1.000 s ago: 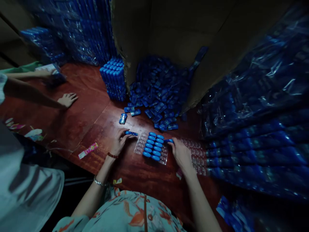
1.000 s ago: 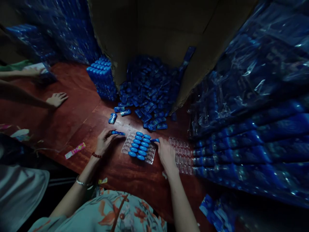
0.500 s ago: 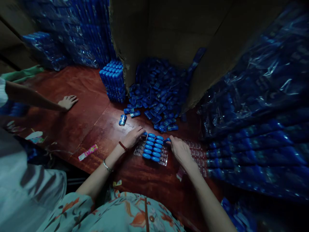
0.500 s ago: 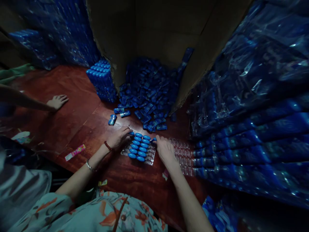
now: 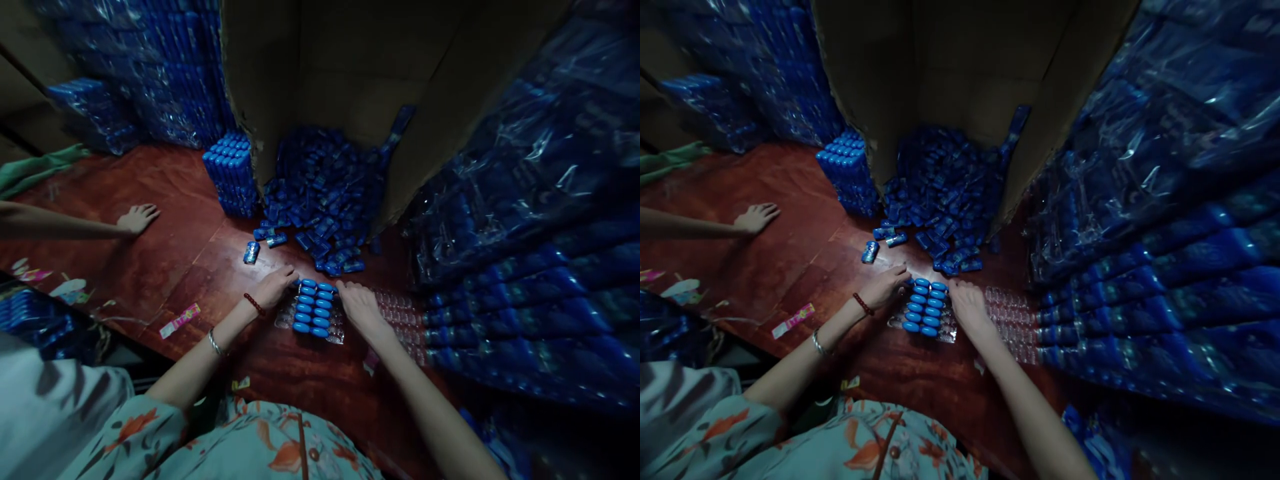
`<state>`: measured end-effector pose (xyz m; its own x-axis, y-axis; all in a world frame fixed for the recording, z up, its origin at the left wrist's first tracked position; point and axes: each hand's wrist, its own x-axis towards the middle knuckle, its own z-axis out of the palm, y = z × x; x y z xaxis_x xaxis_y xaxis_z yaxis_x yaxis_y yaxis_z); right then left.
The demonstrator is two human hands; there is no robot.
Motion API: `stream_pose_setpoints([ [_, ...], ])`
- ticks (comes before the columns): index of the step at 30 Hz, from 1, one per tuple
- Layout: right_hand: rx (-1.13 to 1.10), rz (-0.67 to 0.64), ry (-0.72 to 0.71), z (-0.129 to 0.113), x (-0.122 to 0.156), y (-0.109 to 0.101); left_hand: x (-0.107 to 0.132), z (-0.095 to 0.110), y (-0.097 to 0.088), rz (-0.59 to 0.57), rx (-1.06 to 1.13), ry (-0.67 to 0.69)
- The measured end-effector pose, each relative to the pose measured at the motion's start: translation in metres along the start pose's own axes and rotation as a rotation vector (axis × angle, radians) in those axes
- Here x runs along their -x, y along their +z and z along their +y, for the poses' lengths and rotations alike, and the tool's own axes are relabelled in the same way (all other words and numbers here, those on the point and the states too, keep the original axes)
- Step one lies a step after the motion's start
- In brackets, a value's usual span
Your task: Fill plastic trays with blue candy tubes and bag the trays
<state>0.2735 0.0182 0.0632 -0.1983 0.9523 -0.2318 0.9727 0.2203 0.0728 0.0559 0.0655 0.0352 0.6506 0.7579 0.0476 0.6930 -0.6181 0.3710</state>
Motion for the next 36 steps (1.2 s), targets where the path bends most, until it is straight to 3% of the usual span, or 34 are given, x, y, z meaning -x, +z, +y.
stream_pose_setpoints([
  [5,-0.136,-0.039,-0.08,0.022,-0.002,0.0,0.01,0.004,0.005,0.035,0.034,-0.038],
  [8,-0.319,0.032,-0.021,0.032,-0.013,-0.001,0.008,0.003,0.006,0.056,0.066,-0.067],
  [12,-0.266,0.177,0.118,0.026,-0.04,-0.005,-0.003,-0.004,0.0,0.036,0.057,-0.08],
  [17,-0.254,0.09,0.07,0.014,-0.067,-0.008,-0.016,-0.007,-0.008,-0.002,0.039,-0.067],
  [22,-0.346,0.127,0.081,0.02,-0.078,-0.011,-0.016,-0.005,-0.01,0.016,0.027,-0.091],
  [25,-0.425,0.236,0.123,0.034,-0.064,-0.007,-0.005,-0.01,-0.002,0.055,0.027,-0.096],
  [27,-0.542,0.326,0.173,0.047,-0.044,0.003,0.007,-0.017,0.008,0.142,0.104,-0.103],
  [30,-1.007,0.447,0.215,0.061,-0.004,0.028,0.021,-0.025,0.027,0.275,0.321,-0.147],
  [32,-1.274,0.461,0.231,0.063,0.02,0.044,0.024,-0.026,0.039,0.279,0.414,-0.166],
  [36,-1.242,0.436,0.197,0.047,0.041,0.06,0.015,-0.021,0.049,0.272,0.46,-0.164],
])
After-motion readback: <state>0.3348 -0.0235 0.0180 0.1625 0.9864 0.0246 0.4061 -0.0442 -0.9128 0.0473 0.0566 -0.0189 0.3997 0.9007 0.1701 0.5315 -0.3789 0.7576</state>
